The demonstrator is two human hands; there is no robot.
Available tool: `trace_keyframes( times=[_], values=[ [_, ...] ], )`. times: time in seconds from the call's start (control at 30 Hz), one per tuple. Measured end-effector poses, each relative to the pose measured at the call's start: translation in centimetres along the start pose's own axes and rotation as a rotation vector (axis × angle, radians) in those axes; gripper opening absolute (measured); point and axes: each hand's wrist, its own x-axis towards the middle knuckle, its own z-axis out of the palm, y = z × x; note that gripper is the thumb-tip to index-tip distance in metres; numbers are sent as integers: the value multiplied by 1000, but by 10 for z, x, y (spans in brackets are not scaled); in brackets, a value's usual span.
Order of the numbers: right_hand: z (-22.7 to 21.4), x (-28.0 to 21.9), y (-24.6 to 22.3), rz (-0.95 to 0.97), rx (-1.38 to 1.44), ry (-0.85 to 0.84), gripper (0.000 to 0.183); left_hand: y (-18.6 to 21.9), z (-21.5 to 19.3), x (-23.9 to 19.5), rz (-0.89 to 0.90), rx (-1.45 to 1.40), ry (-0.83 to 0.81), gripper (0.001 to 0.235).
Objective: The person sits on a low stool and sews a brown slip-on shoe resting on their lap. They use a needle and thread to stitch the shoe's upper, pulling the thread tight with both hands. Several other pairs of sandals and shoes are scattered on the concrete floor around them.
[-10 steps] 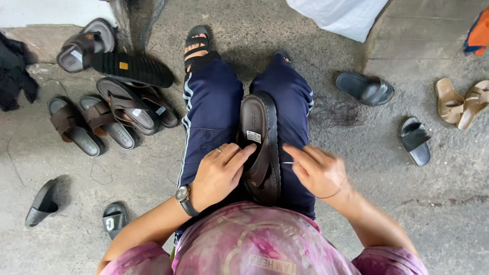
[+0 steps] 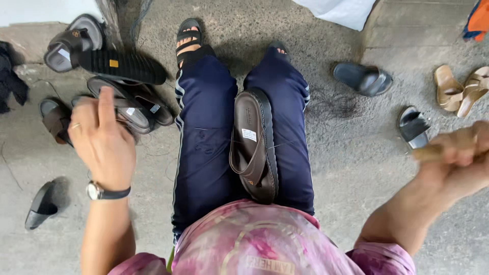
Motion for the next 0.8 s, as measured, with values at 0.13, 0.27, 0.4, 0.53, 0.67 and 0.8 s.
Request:
trace_keyframes(
  times=[0.13, 0.27, 0.4, 0.53, 0.67, 0.8],
  values=[
    [41, -20, 2, -14, -429, -335, 23, 82, -6, 11, 226, 249, -21, 41],
    [119, -89, 26, -668, -674, -1209, 43, 118, 32, -6, 481, -398, -43, 23],
    [114, -77, 47, -1023, -762, -1182, 32, 110, 6, 26, 211, -1435, -435, 32],
    [118, -70, 57, -1143, -771, -1324, 43, 90, 44, 16, -337, -1692, -707, 25],
    [124, -71, 40, -979, -777, -1306, 37, 70, 31, 37, -260, -1362, -400, 31],
    [102, -78, 54, -983, -786, -1243, 28, 86, 17, 28, 270, -380, 68, 28]
  ],
)
